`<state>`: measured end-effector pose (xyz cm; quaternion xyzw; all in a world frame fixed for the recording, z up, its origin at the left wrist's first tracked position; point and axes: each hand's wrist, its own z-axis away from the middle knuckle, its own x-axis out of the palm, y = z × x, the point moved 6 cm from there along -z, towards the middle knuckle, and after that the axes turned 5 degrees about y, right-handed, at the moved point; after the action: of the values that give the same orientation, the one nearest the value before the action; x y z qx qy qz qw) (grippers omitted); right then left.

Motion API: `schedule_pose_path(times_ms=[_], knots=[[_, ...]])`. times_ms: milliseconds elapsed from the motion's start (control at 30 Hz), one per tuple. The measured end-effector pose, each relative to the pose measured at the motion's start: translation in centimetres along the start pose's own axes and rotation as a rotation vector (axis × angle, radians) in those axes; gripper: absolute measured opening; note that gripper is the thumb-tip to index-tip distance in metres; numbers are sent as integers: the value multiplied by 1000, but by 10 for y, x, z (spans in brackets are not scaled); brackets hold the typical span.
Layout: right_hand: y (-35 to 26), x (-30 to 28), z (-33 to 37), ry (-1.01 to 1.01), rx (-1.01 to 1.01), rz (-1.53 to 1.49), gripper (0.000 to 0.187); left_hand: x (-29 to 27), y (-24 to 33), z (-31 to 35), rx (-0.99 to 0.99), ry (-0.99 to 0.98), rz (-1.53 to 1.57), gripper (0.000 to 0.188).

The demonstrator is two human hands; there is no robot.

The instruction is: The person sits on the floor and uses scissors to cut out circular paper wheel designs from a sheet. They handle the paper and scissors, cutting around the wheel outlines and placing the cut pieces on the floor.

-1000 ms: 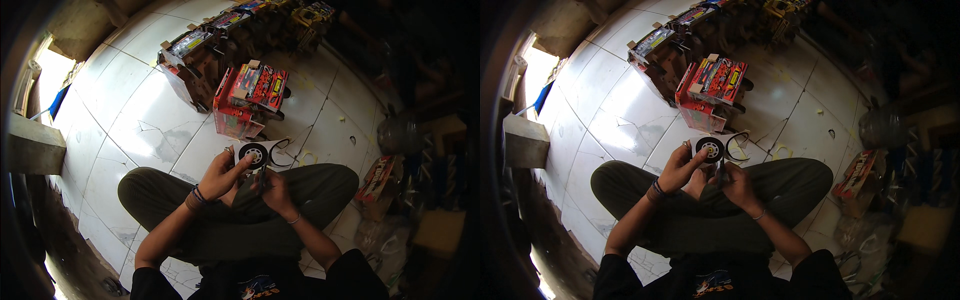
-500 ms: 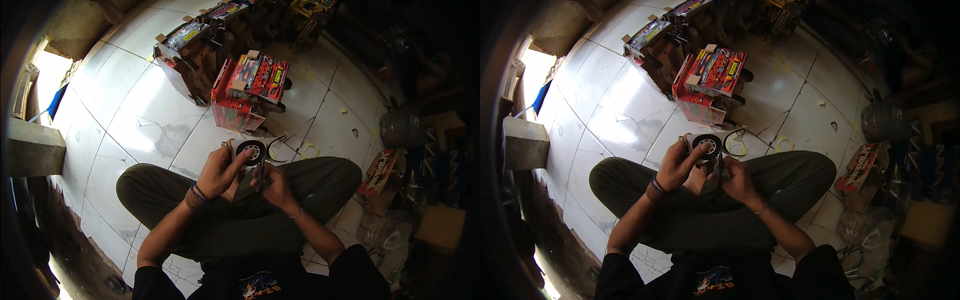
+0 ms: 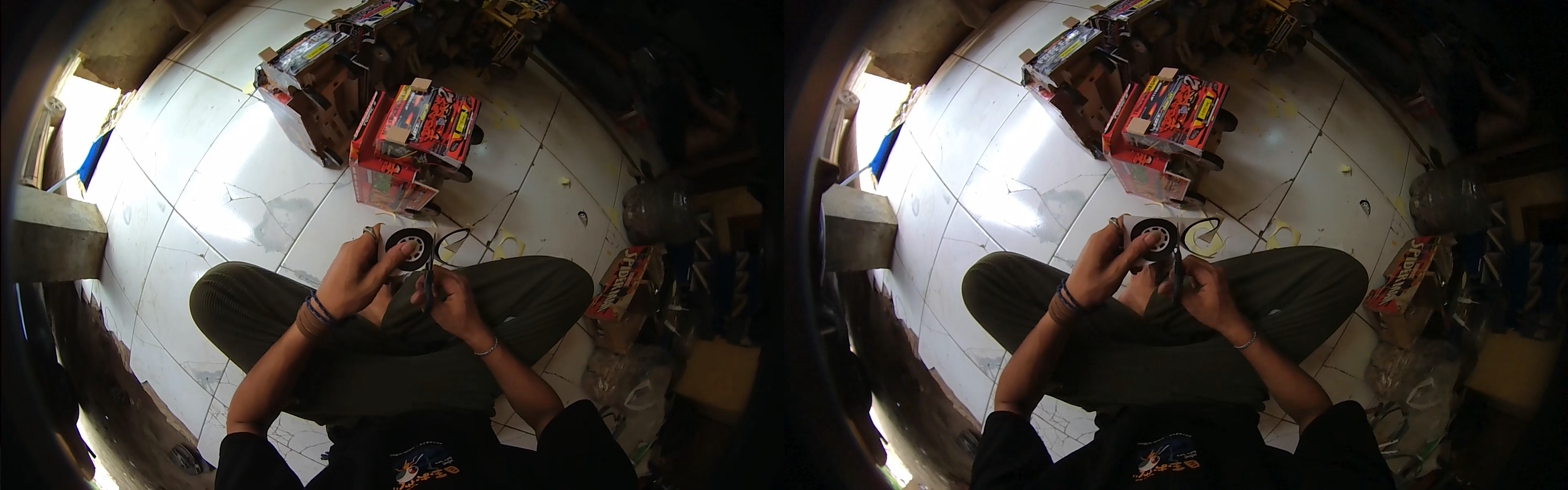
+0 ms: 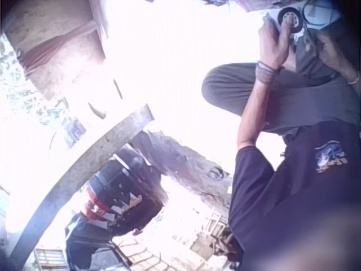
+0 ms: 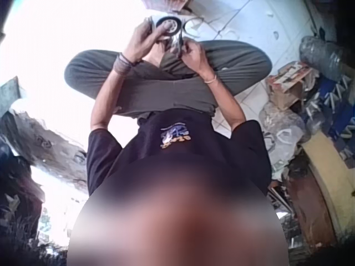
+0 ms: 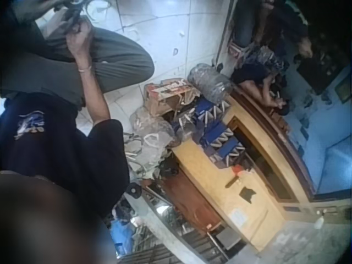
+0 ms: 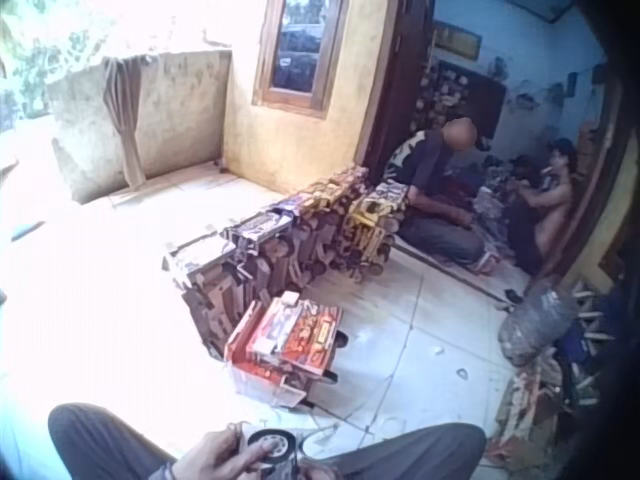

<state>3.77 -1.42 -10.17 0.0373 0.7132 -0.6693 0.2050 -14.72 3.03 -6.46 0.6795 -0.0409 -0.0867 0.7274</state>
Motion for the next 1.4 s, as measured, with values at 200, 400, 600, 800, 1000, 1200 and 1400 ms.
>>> schedule_pose_path(times_ms=[200,400,600,800,1000,1200,1400], knots=[[0,-1,0,-7,-16,8,24,-3,-1,0,17,-11,-52,42],[5,-1,1,6,-18,56,17,-2,3,1,-73,-32,82,41],[4,-1,2,-20,-9,73,18,-5,9,-1,-20,-80,-16,42],[4,-1,1,-37,-36,86,23,-13,4,4,-176,-169,-156,40],[6,1,1,-73,-2,56,27,-13,10,-2,0,-124,-172,48],[-1,0,2,-67,-42,108,30,-18,12,2,-62,-170,-211,52],[-2,1,2,-96,-62,78,22,-20,9,2,-173,-216,-277,41]])
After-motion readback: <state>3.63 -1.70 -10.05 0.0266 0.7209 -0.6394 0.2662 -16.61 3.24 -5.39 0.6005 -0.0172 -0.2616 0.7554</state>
